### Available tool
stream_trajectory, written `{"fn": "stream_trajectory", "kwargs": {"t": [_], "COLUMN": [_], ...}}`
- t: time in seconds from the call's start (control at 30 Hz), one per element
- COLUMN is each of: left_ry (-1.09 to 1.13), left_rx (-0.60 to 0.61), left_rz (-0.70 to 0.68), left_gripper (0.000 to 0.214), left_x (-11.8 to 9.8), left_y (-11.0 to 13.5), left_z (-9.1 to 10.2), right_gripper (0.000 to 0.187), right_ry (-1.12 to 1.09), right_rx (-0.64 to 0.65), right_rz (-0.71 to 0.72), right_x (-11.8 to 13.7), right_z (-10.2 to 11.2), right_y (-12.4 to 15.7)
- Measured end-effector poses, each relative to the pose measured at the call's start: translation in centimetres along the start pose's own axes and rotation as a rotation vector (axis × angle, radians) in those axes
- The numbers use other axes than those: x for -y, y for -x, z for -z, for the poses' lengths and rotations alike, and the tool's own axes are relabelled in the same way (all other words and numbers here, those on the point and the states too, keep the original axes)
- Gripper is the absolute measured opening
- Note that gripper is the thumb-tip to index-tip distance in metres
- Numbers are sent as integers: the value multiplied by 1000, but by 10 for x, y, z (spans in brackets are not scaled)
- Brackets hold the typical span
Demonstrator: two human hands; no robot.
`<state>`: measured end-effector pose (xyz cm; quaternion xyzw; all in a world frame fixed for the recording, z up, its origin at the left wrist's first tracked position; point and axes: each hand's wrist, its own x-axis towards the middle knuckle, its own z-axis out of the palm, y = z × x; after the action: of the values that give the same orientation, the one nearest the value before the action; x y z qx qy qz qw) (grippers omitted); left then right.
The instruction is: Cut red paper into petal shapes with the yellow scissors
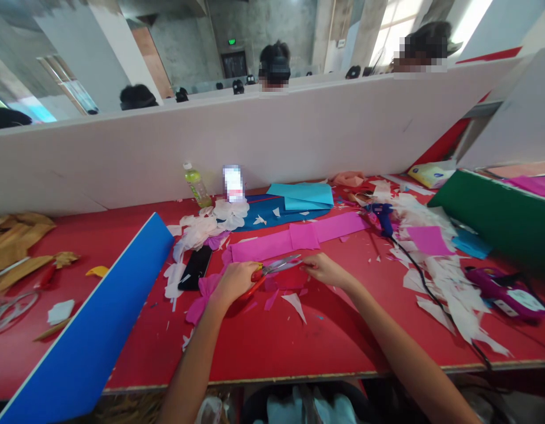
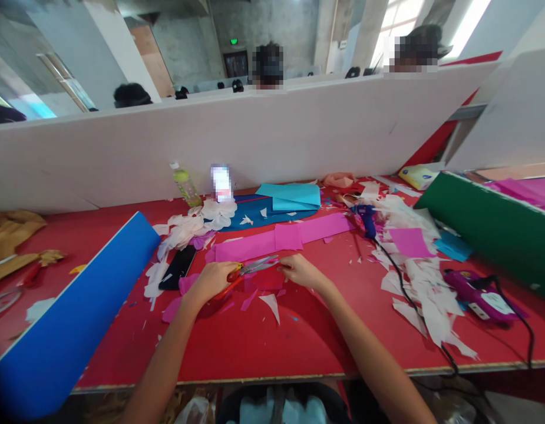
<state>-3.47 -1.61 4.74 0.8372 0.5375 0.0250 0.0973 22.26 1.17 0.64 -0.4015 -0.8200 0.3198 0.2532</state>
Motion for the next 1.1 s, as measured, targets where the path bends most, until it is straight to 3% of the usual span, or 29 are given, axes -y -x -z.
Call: {"fn": "stream_trajectory", "kwargs": {"t": [0.4,1.1], "left_ry": [-6,44], "left_rx": [17,44], "left_rz": [-17,12], "left_gripper": [26,30], "left_x": [0,1], "left_y": [0,1], "left_z": [-2,-4], "right_gripper": [26,33], "right_ry": [-75,-167], "right_rx": [100,98], "right_rz": [-50,-81], "right_x": [1,-3], "right_z": [7,7], "right_y": [1,0]}}
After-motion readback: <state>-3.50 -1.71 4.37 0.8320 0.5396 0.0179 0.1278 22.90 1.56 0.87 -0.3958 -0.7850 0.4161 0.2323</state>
